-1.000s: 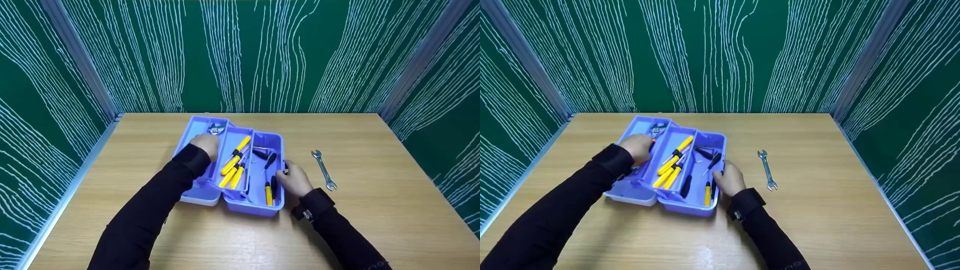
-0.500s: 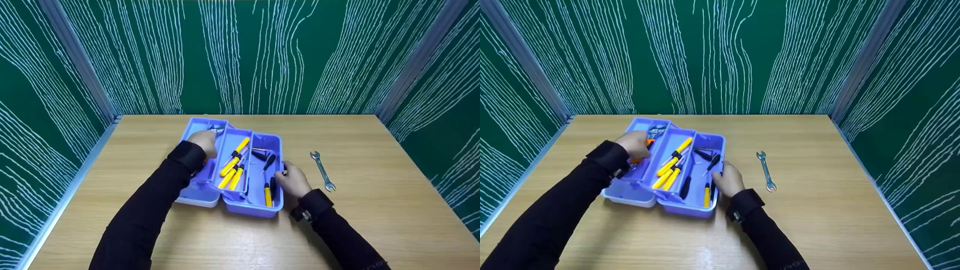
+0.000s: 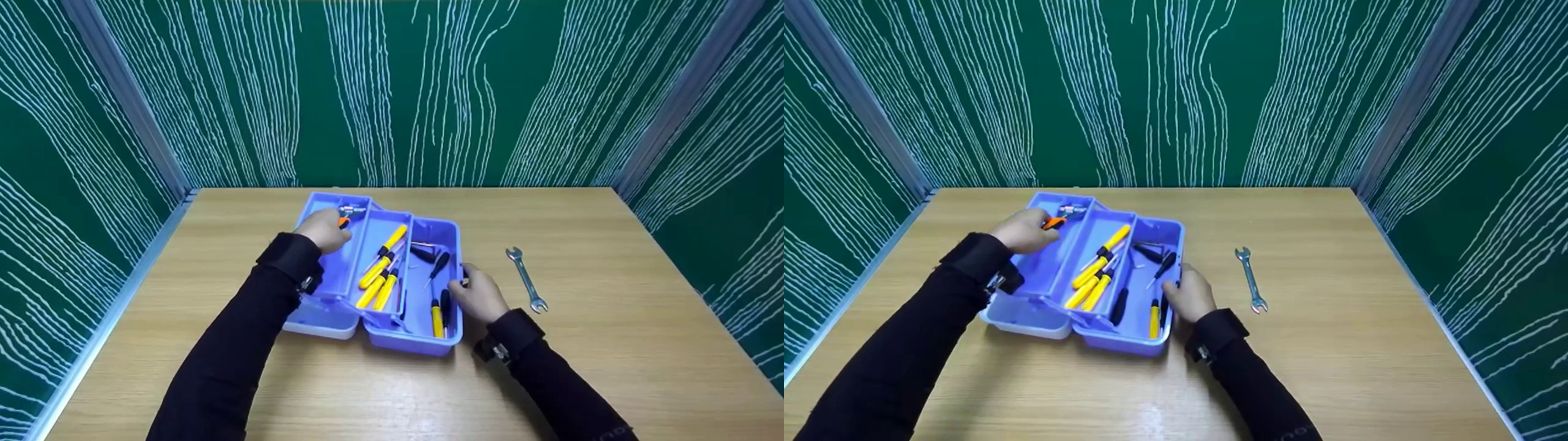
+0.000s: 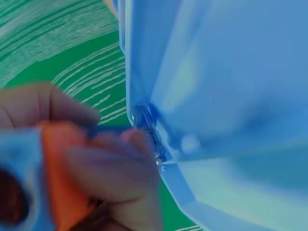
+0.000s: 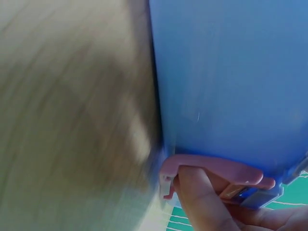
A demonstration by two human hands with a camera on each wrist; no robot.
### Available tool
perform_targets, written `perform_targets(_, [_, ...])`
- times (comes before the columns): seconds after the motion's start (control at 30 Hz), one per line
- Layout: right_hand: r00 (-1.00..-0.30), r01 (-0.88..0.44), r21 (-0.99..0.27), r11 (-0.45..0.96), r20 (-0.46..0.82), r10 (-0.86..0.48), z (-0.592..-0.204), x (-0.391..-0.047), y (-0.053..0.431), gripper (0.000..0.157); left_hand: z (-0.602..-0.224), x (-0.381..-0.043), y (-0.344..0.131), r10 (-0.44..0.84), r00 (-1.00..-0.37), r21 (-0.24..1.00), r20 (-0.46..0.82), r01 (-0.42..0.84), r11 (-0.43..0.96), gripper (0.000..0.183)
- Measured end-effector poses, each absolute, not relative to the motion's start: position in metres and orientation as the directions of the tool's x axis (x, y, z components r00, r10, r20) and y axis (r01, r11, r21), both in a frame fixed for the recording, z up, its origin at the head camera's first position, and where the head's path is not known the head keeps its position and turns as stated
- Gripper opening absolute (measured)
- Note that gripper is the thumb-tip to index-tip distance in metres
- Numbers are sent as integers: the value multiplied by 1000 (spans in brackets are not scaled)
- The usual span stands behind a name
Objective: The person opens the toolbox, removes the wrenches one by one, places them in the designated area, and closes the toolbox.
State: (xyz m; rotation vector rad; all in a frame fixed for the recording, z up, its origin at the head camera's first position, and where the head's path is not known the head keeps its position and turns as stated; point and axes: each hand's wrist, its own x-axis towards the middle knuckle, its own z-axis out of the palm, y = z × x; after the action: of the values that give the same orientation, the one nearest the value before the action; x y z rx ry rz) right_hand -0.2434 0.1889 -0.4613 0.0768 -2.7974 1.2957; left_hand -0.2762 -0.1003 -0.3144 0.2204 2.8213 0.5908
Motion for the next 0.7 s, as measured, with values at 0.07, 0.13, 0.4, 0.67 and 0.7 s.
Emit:
perform_targets(0.07, [-997, -71, -758, 648, 75, -22, -461, -243, 189, 45, -316, -276, -100, 185, -956, 427, -227, 73, 901, 33])
perform_targets(0.13, [-997, -69, -758, 648, 70, -25, -461, -243, 189, 45, -317, -276, -99, 178, -955, 437, -239, 57, 897, 31])
perform_targets(0.4, [-998, -59, -776, 628, 40, -44, -459, -243, 191, 47, -317, -273, -100, 193, -965, 472, -179, 87, 877, 24])
perform_targets(0.67, [-999, -34, -831, 555, 13, -41, -446, -243, 202, 57, -319, -264, -97, 169, -986, 607, -18, 123, 785, 42])
perform_targets(0.7, [-999, -37, -839, 543, 27, -27, -443, -243, 202, 57, -320, -261, -95, 158, -987, 628, 8, 129, 768, 43])
